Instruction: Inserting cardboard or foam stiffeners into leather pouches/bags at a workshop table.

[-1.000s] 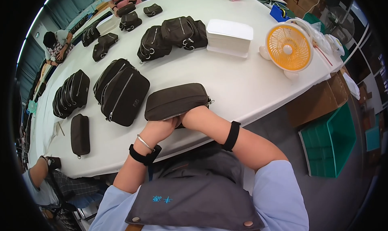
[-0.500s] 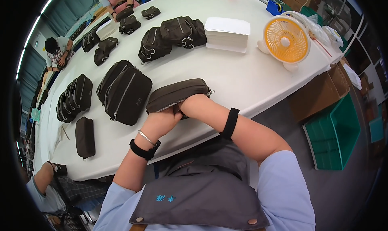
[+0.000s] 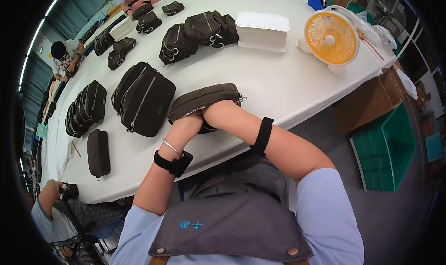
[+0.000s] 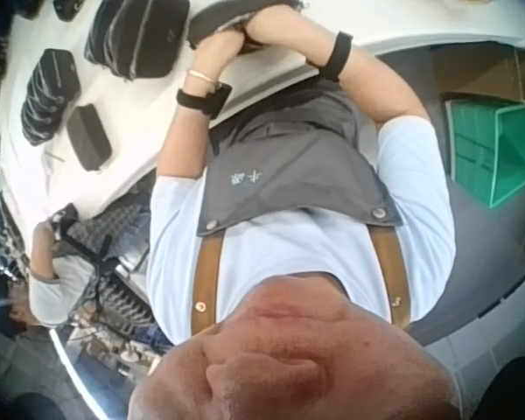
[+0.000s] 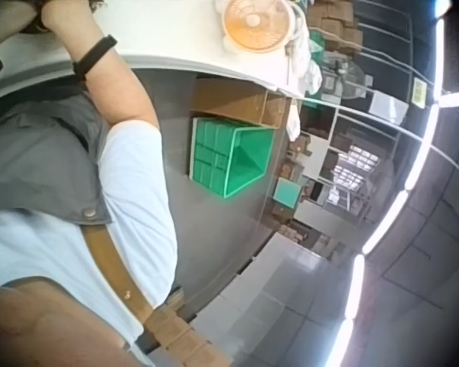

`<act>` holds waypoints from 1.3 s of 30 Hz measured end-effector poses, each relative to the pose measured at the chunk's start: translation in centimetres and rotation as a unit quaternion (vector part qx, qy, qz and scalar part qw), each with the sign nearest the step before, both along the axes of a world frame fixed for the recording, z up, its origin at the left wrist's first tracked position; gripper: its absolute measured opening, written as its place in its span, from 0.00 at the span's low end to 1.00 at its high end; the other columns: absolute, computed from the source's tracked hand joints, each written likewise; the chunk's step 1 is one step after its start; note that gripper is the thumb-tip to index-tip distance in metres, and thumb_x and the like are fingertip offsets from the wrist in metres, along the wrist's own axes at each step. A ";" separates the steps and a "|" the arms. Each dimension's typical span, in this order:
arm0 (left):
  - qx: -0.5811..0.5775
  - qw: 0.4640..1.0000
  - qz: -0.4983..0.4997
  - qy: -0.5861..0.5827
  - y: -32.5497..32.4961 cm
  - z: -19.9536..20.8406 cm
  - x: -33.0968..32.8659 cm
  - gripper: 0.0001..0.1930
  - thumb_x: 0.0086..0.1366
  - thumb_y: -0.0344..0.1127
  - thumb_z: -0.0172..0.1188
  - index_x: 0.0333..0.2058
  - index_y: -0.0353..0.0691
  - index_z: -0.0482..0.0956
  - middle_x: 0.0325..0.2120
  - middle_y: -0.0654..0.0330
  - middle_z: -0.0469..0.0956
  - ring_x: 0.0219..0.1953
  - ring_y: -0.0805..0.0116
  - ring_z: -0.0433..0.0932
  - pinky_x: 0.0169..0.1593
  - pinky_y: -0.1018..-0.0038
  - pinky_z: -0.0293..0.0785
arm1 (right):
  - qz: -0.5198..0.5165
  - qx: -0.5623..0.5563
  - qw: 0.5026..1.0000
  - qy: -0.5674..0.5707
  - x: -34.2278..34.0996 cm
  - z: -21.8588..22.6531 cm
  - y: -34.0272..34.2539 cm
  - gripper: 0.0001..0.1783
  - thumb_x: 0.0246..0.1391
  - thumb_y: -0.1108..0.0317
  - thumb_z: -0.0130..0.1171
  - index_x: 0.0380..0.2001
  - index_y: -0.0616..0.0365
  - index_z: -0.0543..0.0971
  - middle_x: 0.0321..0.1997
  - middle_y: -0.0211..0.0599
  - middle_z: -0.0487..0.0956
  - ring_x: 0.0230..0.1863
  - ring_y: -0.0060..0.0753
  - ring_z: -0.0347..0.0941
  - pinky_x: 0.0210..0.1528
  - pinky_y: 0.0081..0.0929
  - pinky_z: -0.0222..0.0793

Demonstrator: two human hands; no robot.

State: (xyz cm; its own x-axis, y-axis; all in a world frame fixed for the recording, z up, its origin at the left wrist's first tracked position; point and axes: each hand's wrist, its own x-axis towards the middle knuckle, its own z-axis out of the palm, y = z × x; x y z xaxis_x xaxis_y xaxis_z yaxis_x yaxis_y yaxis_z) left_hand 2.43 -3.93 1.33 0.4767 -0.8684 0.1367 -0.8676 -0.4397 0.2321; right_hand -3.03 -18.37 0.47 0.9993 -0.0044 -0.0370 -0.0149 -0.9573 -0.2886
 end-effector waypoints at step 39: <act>-0.158 0.950 0.242 0.117 2.7 2.4 3.5 0.23 0.64 0.39 0.60 0.45 0.23 0.65 0.36 0.47 0.77 0.29 0.58 0.82 0.34 0.70 0.78 | 0.050 -0.032 0.992 0.107 2.8 6.2 -0.8 0.16 0.52 0.71 0.50 0.41 0.63 0.83 0.45 0.50 0.81 0.44 0.48 0.78 0.46 0.42 0.72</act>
